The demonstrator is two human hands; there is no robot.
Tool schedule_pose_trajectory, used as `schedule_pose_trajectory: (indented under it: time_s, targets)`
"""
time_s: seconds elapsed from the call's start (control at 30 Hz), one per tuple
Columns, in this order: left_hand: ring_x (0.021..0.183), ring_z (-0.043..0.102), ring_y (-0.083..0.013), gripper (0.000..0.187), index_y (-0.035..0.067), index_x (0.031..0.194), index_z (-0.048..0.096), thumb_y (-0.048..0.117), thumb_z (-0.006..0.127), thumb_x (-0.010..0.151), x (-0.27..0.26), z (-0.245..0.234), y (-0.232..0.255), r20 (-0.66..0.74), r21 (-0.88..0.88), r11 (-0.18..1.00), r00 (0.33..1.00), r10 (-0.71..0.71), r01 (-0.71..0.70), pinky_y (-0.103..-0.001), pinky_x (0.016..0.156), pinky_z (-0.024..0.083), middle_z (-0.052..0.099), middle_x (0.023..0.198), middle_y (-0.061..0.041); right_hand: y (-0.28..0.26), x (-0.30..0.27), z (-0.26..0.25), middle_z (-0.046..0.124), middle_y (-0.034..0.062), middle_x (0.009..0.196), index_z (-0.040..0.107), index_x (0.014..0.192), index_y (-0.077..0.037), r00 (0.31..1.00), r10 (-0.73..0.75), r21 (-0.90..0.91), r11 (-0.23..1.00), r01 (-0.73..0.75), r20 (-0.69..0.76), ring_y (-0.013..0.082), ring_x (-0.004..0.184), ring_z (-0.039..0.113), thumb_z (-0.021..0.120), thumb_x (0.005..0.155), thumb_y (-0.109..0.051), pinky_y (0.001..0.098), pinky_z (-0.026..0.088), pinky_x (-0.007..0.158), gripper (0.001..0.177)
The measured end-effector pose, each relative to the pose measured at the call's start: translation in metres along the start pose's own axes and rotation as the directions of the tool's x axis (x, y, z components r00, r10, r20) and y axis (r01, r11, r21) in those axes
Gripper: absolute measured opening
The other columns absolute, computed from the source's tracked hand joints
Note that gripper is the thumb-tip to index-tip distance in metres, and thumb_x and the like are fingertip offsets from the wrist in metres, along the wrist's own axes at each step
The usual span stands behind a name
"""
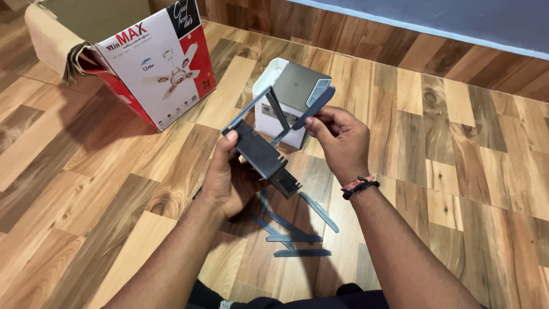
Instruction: The person assembles a black plastic frame by inserting several grey plastic strips into its slots. They handle the frame and strips by hand, repeatedly inserting and adjusting the pieces to fit them together.
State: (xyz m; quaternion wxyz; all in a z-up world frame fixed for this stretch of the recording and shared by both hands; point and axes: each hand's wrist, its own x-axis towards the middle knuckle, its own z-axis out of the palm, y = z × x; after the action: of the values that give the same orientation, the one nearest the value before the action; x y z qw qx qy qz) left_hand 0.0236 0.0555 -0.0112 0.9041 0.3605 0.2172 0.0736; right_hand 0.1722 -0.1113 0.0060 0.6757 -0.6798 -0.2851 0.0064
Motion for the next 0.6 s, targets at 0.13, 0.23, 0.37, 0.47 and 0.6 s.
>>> schedule_pose_trajectory:
  time_s: [0.13,0.23,0.37,0.47,0.6]
  targets:
    - [0.107,0.068,-0.0311,0.081,0.01,0.126,0.061,0.065,0.072,0.067,-0.001,-0.0003,-0.0043,0.029,-0.03,0.999,0.999,-0.037,0.038,-0.056,0.095,0.056,0.067,0.114,-0.016,-0.0061,-0.0056,-0.0012,0.078,0.0072,0.101,0.075,0.107,0.001,0.999,-0.041,-0.112,0.993,0.044,0.031,0.0102,0.091,0.075,0.074,0.093,-0.002,0.0236,0.064,0.081,0.014]
    - [0.108,0.066,-0.0287,0.079,0.009,0.126,0.059,0.063,0.074,0.071,-0.0005,-0.0018,-0.0061,0.082,-0.08,0.997,0.997,-0.016,0.023,-0.056,0.098,0.056,0.062,0.115,-0.013,-0.0091,-0.0072,-0.0014,0.079,0.0069,0.1,0.075,0.105,-0.001,0.999,-0.019,-0.178,0.984,0.027,0.047,0.0096,0.091,0.076,0.075,0.092,-0.003,0.0231,0.065,0.08,0.013]
    - [0.107,0.068,-0.0291,0.078,0.007,0.125,0.059,0.062,0.075,0.073,0.001,-0.0022,-0.0067,0.111,-0.072,0.997,0.993,-0.029,0.037,-0.052,0.098,0.057,0.065,0.114,-0.014,-0.0098,-0.0077,-0.0032,0.079,0.0074,0.099,0.076,0.103,-0.002,0.997,-0.026,-0.221,0.974,0.042,0.075,0.0107,0.091,0.076,0.076,0.09,-0.004,0.0235,0.064,0.079,0.012]
    - [0.106,0.07,-0.0281,0.079,0.008,0.125,0.06,0.061,0.075,0.069,0.0009,-0.0012,-0.0072,0.079,-0.053,0.998,0.996,-0.036,0.04,-0.052,0.096,0.058,0.067,0.111,-0.013,-0.0084,-0.0068,-0.0046,0.08,0.0072,0.098,0.076,0.102,-0.002,0.995,-0.037,-0.244,0.968,0.059,0.09,0.0111,0.09,0.077,0.077,0.09,-0.004,0.0235,0.064,0.078,0.013]
    - [0.105,0.069,-0.0276,0.082,0.008,0.127,0.058,0.062,0.078,0.068,0.0001,-0.0004,-0.0055,0.094,-0.037,0.999,0.995,-0.022,0.025,-0.052,0.096,0.057,0.066,0.11,-0.013,-0.006,-0.0049,-0.0059,0.08,0.0069,0.097,0.076,0.101,-0.002,0.995,-0.05,-0.279,0.958,0.074,0.091,0.0111,0.089,0.077,0.078,0.09,-0.004,0.0235,0.065,0.078,0.012]
